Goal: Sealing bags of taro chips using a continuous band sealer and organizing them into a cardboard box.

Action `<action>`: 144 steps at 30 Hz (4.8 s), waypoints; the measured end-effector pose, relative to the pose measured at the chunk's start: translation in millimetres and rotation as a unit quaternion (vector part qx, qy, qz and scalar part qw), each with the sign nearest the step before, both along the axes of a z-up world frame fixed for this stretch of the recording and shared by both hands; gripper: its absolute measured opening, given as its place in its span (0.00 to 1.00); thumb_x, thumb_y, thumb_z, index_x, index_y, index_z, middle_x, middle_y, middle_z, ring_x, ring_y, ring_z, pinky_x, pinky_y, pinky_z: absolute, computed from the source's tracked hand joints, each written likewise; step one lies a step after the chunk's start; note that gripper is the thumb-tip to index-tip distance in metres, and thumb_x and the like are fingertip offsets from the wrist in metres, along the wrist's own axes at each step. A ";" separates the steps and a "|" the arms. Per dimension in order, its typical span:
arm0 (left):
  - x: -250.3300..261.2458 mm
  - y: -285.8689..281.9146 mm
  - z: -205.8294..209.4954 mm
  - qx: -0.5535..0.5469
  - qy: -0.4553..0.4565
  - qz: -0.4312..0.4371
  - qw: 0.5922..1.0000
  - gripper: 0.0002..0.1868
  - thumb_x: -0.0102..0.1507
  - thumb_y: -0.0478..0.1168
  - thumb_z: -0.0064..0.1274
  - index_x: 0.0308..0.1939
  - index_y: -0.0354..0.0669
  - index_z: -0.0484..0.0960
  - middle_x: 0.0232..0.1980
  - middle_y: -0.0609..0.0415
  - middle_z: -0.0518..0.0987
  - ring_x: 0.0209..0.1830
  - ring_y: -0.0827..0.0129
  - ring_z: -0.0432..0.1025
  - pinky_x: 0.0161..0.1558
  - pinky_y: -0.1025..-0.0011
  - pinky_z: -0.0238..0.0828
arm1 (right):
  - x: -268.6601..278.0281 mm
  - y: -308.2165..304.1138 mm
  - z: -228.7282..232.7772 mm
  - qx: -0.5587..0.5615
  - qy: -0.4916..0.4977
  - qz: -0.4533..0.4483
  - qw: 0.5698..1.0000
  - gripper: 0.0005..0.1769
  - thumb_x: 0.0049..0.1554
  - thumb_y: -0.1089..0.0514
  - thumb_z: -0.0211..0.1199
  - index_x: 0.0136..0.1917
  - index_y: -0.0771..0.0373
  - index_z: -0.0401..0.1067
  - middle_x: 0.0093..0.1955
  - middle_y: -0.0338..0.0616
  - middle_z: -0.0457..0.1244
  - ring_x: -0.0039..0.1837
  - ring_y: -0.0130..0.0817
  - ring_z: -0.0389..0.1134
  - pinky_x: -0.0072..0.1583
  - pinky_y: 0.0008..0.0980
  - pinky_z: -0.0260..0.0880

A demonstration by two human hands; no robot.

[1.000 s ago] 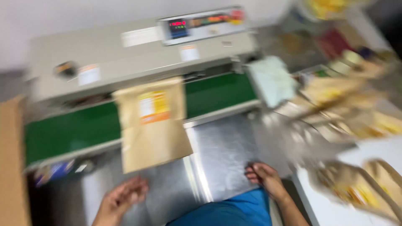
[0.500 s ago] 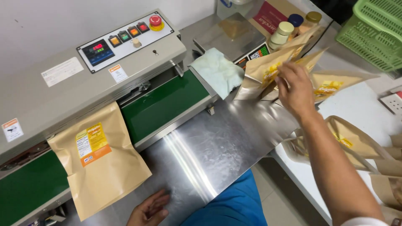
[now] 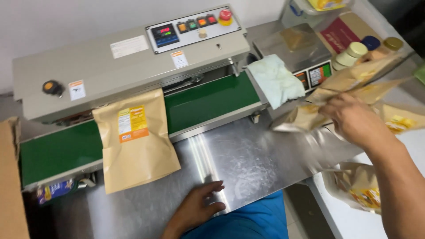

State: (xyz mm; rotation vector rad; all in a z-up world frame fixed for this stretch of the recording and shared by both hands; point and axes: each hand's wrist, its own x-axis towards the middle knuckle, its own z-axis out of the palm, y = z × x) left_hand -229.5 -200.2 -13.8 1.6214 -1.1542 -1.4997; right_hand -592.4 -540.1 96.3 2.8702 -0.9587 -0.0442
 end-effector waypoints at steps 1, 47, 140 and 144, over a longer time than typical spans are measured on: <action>-5.0 -10.4 18.5 0.011 -0.024 -0.032 0.999 0.39 0.55 0.49 0.68 0.70 0.60 0.74 0.69 0.63 0.79 0.69 0.74 0.72 0.66 0.70 0.71 | 2.4 15.7 8.1 0.016 -0.019 0.027 0.999 0.27 0.40 0.66 0.58 0.54 0.53 0.78 0.55 0.33 0.72 0.53 0.43 0.66 0.57 0.43 0.66; 24.7 -183.3 0.8 -0.097 0.293 0.244 0.919 0.28 0.60 0.47 0.68 0.57 0.37 0.75 0.35 0.45 0.80 0.31 0.61 0.80 0.33 0.67 0.81 | 152.7 51.6 -132.1 0.521 -0.571 -0.277 0.571 0.28 0.61 0.53 0.68 0.72 0.59 0.64 0.52 0.54 0.66 0.49 0.50 0.72 0.48 0.54 0.76; 81.5 6.2 -11.7 0.098 0.208 0.258 0.938 0.34 0.62 0.51 0.54 0.70 0.44 0.68 0.60 0.42 0.81 0.56 0.57 0.79 0.51 0.65 0.80 | 117.8 174.8 -195.9 0.676 -0.391 -0.351 0.517 0.31 0.64 0.59 0.49 0.79 0.67 0.58 0.63 0.70 0.68 0.55 0.59 0.72 0.53 0.49 0.74; 84.5 48.4 -57.4 0.119 0.217 0.336 0.909 0.34 0.60 0.50 0.57 0.68 0.43 0.71 0.59 0.44 0.81 0.53 0.58 0.79 0.51 0.63 0.79 | 100.3 198.7 -218.4 0.646 -0.369 -0.409 0.528 0.28 0.61 0.61 0.57 0.74 0.69 0.67 0.61 0.68 0.71 0.53 0.56 0.74 0.53 0.46 0.76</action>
